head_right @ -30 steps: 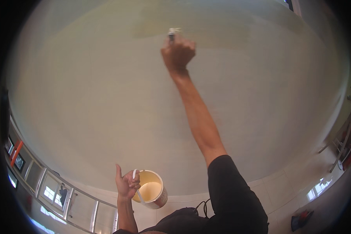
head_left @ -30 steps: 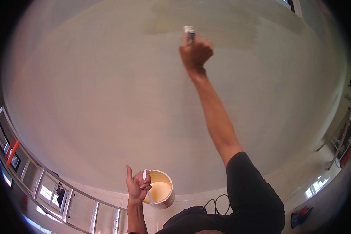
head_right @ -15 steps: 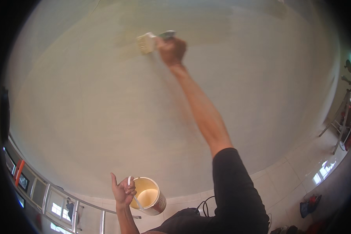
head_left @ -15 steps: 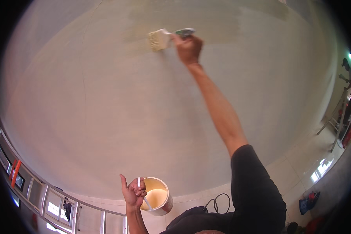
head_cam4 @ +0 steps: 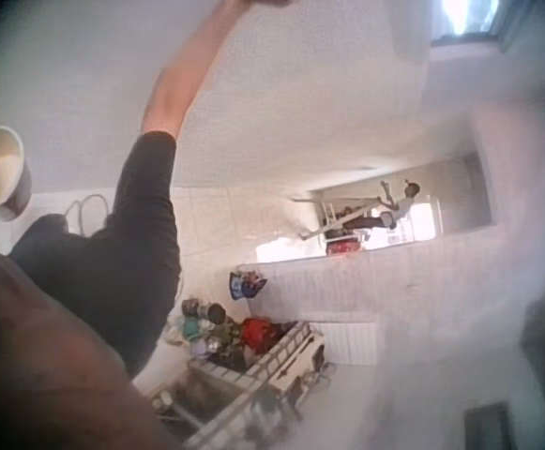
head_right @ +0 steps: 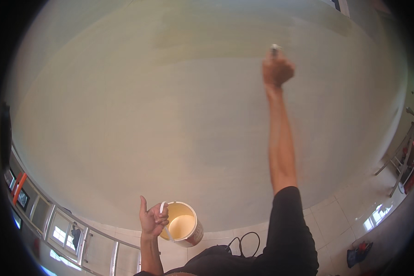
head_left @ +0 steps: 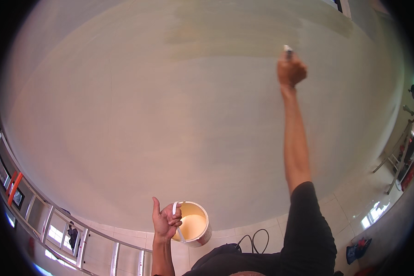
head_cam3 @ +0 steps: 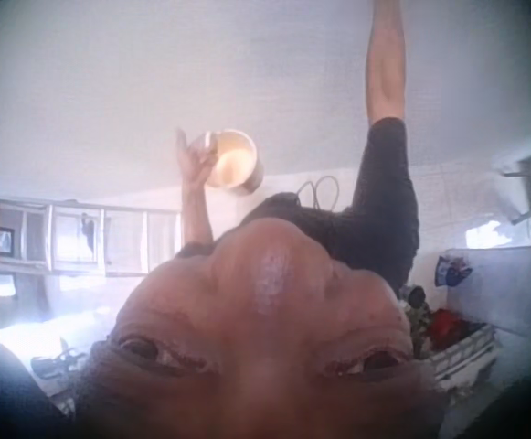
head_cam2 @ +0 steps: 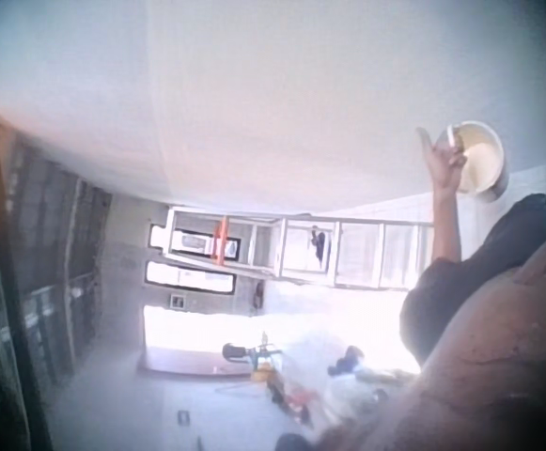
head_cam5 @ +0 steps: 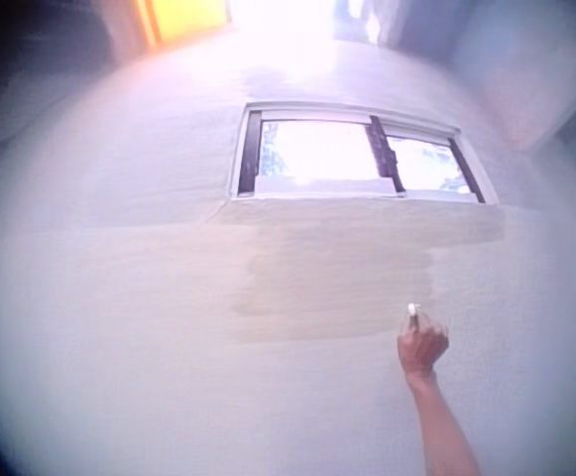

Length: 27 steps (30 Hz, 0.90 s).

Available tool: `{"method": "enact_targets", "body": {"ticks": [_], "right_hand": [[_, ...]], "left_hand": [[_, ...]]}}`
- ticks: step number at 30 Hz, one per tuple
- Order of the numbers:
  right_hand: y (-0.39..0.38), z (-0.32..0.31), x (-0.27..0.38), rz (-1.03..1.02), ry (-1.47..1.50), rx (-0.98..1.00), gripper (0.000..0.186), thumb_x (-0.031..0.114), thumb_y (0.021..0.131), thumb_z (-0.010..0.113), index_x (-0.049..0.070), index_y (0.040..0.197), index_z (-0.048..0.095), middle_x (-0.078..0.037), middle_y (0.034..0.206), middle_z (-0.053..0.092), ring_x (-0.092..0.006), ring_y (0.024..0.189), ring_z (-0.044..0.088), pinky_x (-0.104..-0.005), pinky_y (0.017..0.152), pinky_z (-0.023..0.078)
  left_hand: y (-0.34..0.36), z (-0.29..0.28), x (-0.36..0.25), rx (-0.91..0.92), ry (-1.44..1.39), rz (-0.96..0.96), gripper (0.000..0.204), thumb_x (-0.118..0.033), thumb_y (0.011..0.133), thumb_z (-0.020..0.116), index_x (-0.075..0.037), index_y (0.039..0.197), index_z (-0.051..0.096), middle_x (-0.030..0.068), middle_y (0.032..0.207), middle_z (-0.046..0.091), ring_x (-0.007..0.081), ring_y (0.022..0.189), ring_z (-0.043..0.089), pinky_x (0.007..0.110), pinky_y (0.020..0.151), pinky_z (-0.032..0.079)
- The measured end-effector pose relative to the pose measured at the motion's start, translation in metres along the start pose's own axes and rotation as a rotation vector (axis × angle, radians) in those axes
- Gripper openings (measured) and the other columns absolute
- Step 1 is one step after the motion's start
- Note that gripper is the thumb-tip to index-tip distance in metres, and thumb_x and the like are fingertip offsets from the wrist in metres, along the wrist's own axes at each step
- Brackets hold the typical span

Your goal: The person paints a ceiling using a paintbrush and a bucket of paint. They repeatedly dip the brush into the bucket and apply paint to the ceiling surface in broad strokes.

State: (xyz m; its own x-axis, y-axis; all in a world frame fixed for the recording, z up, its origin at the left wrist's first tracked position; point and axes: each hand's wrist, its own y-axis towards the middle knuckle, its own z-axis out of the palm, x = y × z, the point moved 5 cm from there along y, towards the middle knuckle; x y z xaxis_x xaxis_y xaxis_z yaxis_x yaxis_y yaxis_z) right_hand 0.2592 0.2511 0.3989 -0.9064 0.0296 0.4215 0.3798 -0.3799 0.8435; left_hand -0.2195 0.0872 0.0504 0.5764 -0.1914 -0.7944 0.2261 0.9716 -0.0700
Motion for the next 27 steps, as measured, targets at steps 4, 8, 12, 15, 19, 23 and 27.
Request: {"method": "enact_targets", "body": {"ticks": [4,8,12,15,19,23,27], "right_hand": [[-0.062,-0.023,0.187,-0.162,0.355,-0.022,0.013,0.017,0.076,0.072,0.01,0.074,0.062,-0.01,0.059,0.06,-0.0318,0.054,0.061,-0.0447,0.058,0.045],[-0.105,-0.043,0.316,-0.095,0.794,0.089,0.013,0.014,0.073,0.07,0.007,0.072,0.059,-0.011,0.062,0.06,-0.0325,0.059,0.061,-0.0445,0.063,0.045],[-0.119,-0.048,0.352,0.021,1.118,0.335,0.018,0.019,0.08,0.07,0.007,0.07,0.063,-0.013,0.061,0.061,-0.0333,0.058,0.061,-0.0444,0.062,0.046],[-0.114,-0.028,0.32,0.122,1.106,0.458,0.028,0.027,0.082,0.072,0.008,0.063,0.063,-0.014,0.057,0.061,-0.035,0.054,0.061,-0.0454,0.057,0.047],[-0.094,0.033,0.189,0.18,1.024,0.331,0.038,0.034,0.078,0.08,0.008,0.058,0.063,-0.013,0.051,0.057,-0.0332,0.047,0.058,-0.0416,0.05,0.046],[-0.05,0.062,-0.003,0.35,1.003,0.314,0.026,0.026,0.082,0.083,0.006,0.068,0.074,-0.004,0.063,0.071,-0.0115,0.056,0.061,-0.033,0.058,0.048],[-0.004,0.033,-0.148,0.335,0.547,0.171,0.021,0.026,0.085,0.079,0.006,0.079,0.081,-0.004,0.075,0.077,-0.0138,0.069,0.072,-0.031,0.071,0.055]], "left_hand": [[-0.007,0.0,-0.003,-0.059,0.013,0.01,0.095,-0.088,0.09,0.026,-0.001,0.098,0.063,-0.0029,0.062,0.042,0.0031,0.044,0.026,0.019,0.042,0.02],[-0.007,-0.003,-0.004,-0.085,0.03,0.018,0.094,-0.088,0.09,0.026,-0.001,0.097,0.062,-0.0027,0.061,0.041,0.0036,0.044,0.026,0.019,0.042,0.02],[-0.002,-0.006,-0.003,-0.068,0.011,0.025,0.094,-0.087,0.091,0.026,0.0,0.099,0.062,-0.0022,0.061,0.041,0.0041,0.044,0.024,0.019,0.043,0.019],[-0.001,-0.011,-0.002,-0.098,0.002,0.031,0.095,-0.086,0.092,0.026,0.0,0.1,0.065,-0.0017,0.06,0.039,0.0044,0.044,0.022,0.02,0.044,0.019],[-0.008,-0.02,0.002,-0.139,0.002,0.06,0.095,-0.086,0.092,0.026,0.0,0.1,0.066,-0.0021,0.059,0.039,0.0043,0.044,0.022,0.019,0.043,0.02],[-0.004,-0.016,0.005,-0.134,0.01,0.097,0.093,-0.086,0.092,0.026,-0.001,0.099,0.064,-0.0032,0.06,0.04,0.0037,0.044,0.023,0.019,0.042,0.019],[-0.005,-0.01,0.003,-0.117,0.027,0.115,0.093,-0.086,0.092,0.026,-0.002,0.101,0.063,-0.0044,0.061,0.039,0.0029,0.044,0.025,0.019,0.042,0.019]]}}
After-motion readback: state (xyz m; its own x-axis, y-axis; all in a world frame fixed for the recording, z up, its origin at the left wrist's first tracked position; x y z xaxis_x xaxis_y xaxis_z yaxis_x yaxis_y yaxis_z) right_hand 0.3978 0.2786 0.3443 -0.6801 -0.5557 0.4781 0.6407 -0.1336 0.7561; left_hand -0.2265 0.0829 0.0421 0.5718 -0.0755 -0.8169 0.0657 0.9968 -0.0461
